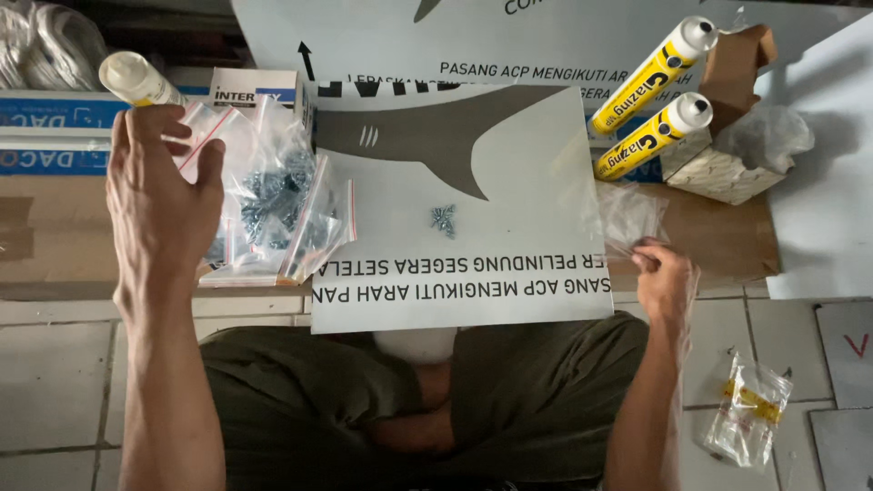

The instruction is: The person sorts small metal screws by hand from a pile on a board into a plastic cup and transfers them into small plastic bags.

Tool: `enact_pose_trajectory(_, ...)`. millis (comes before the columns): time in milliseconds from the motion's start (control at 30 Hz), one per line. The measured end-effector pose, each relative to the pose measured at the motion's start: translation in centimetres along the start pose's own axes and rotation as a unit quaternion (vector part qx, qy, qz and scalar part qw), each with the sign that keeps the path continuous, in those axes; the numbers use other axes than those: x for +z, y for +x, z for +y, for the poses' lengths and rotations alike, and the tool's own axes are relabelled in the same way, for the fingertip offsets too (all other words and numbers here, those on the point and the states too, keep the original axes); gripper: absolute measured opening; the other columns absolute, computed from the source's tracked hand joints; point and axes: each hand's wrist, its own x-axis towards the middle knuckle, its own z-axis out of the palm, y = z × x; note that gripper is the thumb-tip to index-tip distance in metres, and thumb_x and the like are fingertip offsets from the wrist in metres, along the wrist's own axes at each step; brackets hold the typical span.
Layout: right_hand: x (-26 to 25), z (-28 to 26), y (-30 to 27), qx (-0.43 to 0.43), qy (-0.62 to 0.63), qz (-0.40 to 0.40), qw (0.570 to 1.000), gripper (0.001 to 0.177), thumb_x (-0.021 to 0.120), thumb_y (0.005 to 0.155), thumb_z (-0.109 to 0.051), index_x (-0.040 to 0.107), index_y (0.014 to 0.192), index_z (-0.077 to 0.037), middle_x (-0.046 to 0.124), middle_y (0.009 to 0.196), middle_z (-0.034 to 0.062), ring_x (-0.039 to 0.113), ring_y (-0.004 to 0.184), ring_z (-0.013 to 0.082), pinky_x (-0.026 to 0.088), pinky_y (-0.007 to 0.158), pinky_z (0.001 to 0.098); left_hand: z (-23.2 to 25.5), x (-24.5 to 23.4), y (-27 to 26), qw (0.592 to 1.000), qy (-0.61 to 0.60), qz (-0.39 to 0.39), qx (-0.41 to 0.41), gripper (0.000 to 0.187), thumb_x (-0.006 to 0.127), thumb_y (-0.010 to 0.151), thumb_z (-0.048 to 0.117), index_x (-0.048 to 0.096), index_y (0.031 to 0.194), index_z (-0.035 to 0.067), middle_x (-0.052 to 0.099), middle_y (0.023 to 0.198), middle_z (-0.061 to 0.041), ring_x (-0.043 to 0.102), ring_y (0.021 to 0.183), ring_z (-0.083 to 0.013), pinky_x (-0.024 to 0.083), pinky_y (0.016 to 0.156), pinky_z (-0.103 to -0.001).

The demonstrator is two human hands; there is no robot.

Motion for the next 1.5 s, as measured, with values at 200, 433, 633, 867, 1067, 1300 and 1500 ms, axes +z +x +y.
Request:
enact_pose_trajectory(200,0.5,1.1,-0.2,0.002,-0.028,0.020,0.999,0.013,0.085,0.080,-0.008,0.073,0.086,-0.009,0.074,0.094,0.0088,0.067,0.079,0.0237,0.052,0.072,0.0403,2.2,-0.1,-0.7,0.999,0.010,0.031,0.026,0.040,0.076,0.094,-0.005,0.049,0.124,-0.010,0.053,0.112,-0.027,0.052,0.102,-0.0413,0.045,0.088,-0.054)
enact_pose_trajectory(433,-0.3,-1.7,0.2,0.010,0.048,0.005,0.999,0.021,0.081,0.087,-0.024,0.074,0.102,-0.010,0.072,0.106,0.0117,0.067,0.103,0.0319,0.053,0.089,0.0449,6.0,3.5,-3.2,0.981,-0.096,0.081,0.149,0.016,0.064,0.096,-0.002,0.059,0.110,0.000,0.061,0.101,-0.015,0.060,0.086,-0.0296,0.051,0.080,-0.041)
enact_pose_trajectory(633,-2.7,-2.4,3.8,0.044,0.169,0.120,0.977,0.043,0.079,0.094,-0.021,0.057,0.126,-0.002,0.058,0.122,0.0257,0.060,0.112,0.0421,0.054,0.091,0.0465,9.5,10.4,-7.0,0.964,-0.231,-0.061,0.113,0.017,0.066,0.085,-0.003,0.060,0.099,0.006,0.058,0.082,-0.009,0.063,0.068,-0.0278,0.054,0.062,-0.039)
enact_pose_trajectory(867,-3.8,1.2,9.4,0.113,0.164,0.281,0.939,0.077,0.088,0.076,-0.034,0.040,0.134,-0.016,0.042,0.130,0.0162,0.057,0.100,0.0281,0.049,0.086,0.0425,8.1,19.6,-11.0,0.938,-0.227,-0.262,-0.028,0.019,0.058,0.098,0.018,0.059,0.115,0.011,0.060,0.100,-0.006,0.061,0.076,-0.0232,0.051,0.071,-0.040)
enact_pose_trajectory(1067,-2.9,3.9,13.4,0.084,0.112,0.286,0.948,0.090,0.097,0.061,-0.049,0.047,0.128,-0.014,0.050,0.123,0.0148,0.054,0.108,0.0300,0.046,0.087,0.0396,10.8,19.6,-10.3,0.917,-0.219,-0.283,-0.178,0.020,0.063,0.095,0.021,0.067,0.110,0.007,0.070,0.095,-0.009,0.067,0.083,-0.0229,0.055,0.076,-0.036)
enact_pose_trajectory(1300,-0.8,3.6,14.0,0.203,0.143,0.209,0.946,0.092,0.102,0.058,-0.046,0.040,0.118,-0.014,0.002,0.155,0.0376,0.006,0.147,0.0506,0.016,0.115,0.0690,11.0,20.7,-11.3,0.959,-0.214,-0.175,-0.068,0.007,0.067,0.094,0.012,0.068,0.098,0.007,0.066,0.087,-0.006,0.060,0.073,-0.0189,0.050,0.071,-0.033)
enact_pose_trajectory(1500,-0.3,3.8,14.1,0.161,0.131,0.287,0.935,0.085,0.101,0.050,-0.037,0.037,0.100,-0.012,0.041,0.108,0.0148,0.047,0.091,0.0245,0.042,0.073,0.0370,11.2,20.3,-10.9,0.949,-0.216,-0.202,-0.106,0.010,0.067,0.093,0.012,0.069,0.101,0.006,0.068,0.088,-0.008,0.061,0.074,-0.0195,0.051,0.069,-0.033)
